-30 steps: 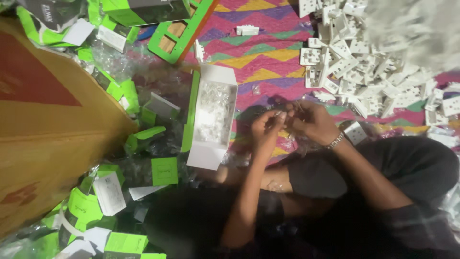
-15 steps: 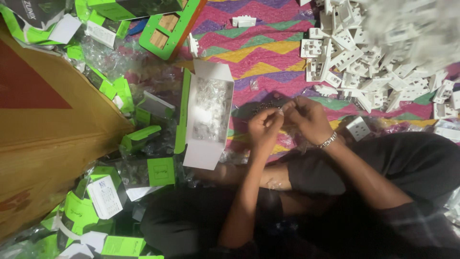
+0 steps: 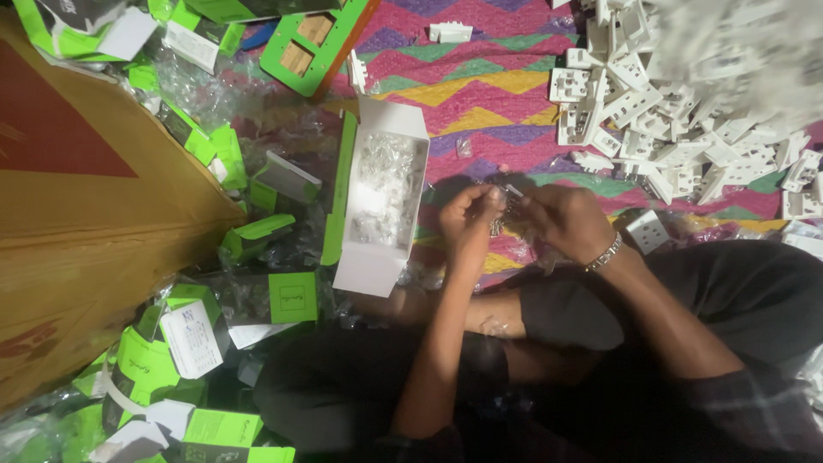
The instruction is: The person sits on a colorful mat and repeatedly picks up small metal screws from a plastic bag, separating them by hand and placing them into a small pile on the mat. The person handles the screws one by one, occasionally adjusting the pile.
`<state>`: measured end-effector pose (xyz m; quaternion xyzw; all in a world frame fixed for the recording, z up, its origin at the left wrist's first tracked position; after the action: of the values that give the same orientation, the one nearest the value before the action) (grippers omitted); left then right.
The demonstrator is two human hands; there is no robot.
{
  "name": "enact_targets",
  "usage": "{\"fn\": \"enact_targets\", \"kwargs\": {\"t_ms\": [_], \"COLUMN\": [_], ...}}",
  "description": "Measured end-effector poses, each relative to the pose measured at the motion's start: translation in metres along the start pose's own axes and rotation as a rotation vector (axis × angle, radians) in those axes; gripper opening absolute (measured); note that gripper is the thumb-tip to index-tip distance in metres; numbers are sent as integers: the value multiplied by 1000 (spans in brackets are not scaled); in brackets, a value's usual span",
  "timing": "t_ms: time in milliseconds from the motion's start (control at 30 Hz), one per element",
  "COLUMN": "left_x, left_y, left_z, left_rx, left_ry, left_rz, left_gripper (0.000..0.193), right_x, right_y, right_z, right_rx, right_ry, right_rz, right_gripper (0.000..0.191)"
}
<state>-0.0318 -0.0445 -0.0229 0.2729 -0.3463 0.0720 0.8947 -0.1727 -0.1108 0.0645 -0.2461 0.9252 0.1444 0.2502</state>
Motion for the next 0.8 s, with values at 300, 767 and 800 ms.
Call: {"fn": "enact_targets", "kwargs": {"t_ms": [300,767,800], "left_x": [3,7,1], "left_y": [6,16,12], "left_z": [1,21,16], "left_rx": [-26,-132,-111], "left_ry": [-227,-55,10], "left_rz": [151,168,114], "left_gripper": [15,38,35], "right_x": [0,32,30], "right_y": [4,-7,-6], "right_z": [11,24,26], "right_rx": [-105,-244,-254], "right_ry": [-1,-854,-875], "right_rz": [49,317,323], "right_gripper": [14,20,19]}}
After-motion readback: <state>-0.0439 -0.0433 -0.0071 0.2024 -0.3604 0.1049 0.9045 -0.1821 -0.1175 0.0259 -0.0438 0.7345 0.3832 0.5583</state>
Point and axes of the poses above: each hand's wrist, its own y-axis away from the middle knuckle, its own z-axis out of the palm, x = y × z, the point moved 4 cm from there along -y, towards the middle knuckle, and after that the axes turned 15 degrees about y, right-handed, at the moved point
